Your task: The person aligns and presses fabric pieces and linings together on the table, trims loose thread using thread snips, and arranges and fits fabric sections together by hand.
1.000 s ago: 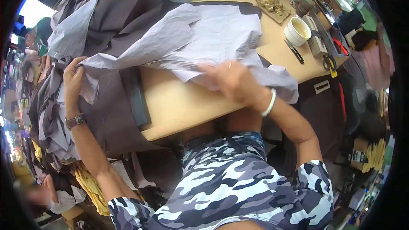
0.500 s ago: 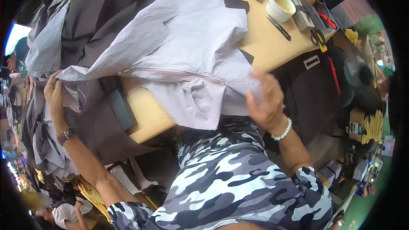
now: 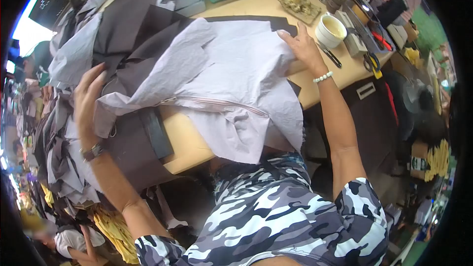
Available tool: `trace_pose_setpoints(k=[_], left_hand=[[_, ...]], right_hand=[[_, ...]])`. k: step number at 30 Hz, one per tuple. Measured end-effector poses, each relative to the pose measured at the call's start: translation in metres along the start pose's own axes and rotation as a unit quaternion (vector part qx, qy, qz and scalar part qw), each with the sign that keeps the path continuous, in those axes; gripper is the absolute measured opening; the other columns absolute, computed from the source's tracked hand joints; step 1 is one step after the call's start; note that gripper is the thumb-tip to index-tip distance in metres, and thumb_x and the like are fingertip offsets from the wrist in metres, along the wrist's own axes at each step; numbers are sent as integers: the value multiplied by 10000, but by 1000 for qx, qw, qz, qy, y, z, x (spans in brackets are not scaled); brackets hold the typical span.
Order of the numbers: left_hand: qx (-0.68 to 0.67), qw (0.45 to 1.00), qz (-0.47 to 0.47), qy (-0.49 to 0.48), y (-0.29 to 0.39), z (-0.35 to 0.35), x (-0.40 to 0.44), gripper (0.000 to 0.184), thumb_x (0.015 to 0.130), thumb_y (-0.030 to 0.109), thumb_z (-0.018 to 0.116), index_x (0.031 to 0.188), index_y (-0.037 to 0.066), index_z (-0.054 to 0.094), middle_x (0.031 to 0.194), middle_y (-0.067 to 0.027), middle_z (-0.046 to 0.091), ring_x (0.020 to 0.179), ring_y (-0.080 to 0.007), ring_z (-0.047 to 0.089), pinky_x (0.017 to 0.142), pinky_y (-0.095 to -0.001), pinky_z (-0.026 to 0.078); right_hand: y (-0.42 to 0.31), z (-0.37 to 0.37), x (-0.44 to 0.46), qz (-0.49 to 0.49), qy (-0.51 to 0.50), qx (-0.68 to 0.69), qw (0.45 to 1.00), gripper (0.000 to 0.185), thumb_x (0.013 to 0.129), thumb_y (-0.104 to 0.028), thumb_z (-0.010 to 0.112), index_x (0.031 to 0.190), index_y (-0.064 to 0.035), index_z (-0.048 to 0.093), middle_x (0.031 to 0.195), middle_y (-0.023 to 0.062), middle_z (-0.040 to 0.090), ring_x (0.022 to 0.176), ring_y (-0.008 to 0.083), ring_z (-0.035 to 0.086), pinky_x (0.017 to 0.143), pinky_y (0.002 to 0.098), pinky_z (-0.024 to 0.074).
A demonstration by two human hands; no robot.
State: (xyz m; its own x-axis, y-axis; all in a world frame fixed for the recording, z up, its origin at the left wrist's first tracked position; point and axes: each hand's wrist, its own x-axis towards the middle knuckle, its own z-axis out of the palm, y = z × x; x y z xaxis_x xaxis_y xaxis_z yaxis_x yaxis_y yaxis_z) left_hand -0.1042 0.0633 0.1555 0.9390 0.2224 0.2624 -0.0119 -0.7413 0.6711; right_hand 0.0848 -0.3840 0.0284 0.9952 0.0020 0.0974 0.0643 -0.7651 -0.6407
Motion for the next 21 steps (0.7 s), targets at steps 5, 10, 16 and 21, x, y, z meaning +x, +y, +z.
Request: trace_pose_setpoints(k=[5, 10, 16, 21], left_hand=[[248, 952, 180, 12, 30, 131, 10, 643, 670, 412, 760, 1140, 7, 589, 1132, -171, 602, 1050, -331, 574, 897, -388, 453], [164, 967, 185, 56, -14, 158, 30, 161, 849, 167, 614, 944, 49, 671, 809, -156, 654, 729, -257, 646, 691, -319, 489], [107, 966, 215, 100, -57, 33, -47, 287, 889, 118, 535, 1145, -10, 558, 1031, -79, 628, 899, -161, 600, 807, -292, 485], [-247, 902, -93, -343, -10, 6, -73, 250, 893, 201, 575, 996, -24, 613, 727, -108, 659, 731, -182, 650, 759, -292, 485]], right_hand=[[-7, 5, 8, -70, 27, 95, 993, 808, 727, -206, 737, 1360, 62, 312, 850, 162, 657, 795, 249, 631, 740, 343, 493], [-27, -9, -11, -191, 7, 429, 883, 686, 819, -3, 633, 1400, 43, 271, 966, 83, 647, 846, 122, 596, 788, 252, 476], [-52, -77, -100, -217, -165, 604, 749, 805, 766, -75, 699, 1414, 44, 237, 915, 166, 659, 771, 182, 647, 753, 275, 498], [-9, -79, -136, -165, -341, 589, 714, 694, 855, -187, 624, 1385, 85, 269, 784, 133, 640, 677, 179, 632, 721, 283, 495]])
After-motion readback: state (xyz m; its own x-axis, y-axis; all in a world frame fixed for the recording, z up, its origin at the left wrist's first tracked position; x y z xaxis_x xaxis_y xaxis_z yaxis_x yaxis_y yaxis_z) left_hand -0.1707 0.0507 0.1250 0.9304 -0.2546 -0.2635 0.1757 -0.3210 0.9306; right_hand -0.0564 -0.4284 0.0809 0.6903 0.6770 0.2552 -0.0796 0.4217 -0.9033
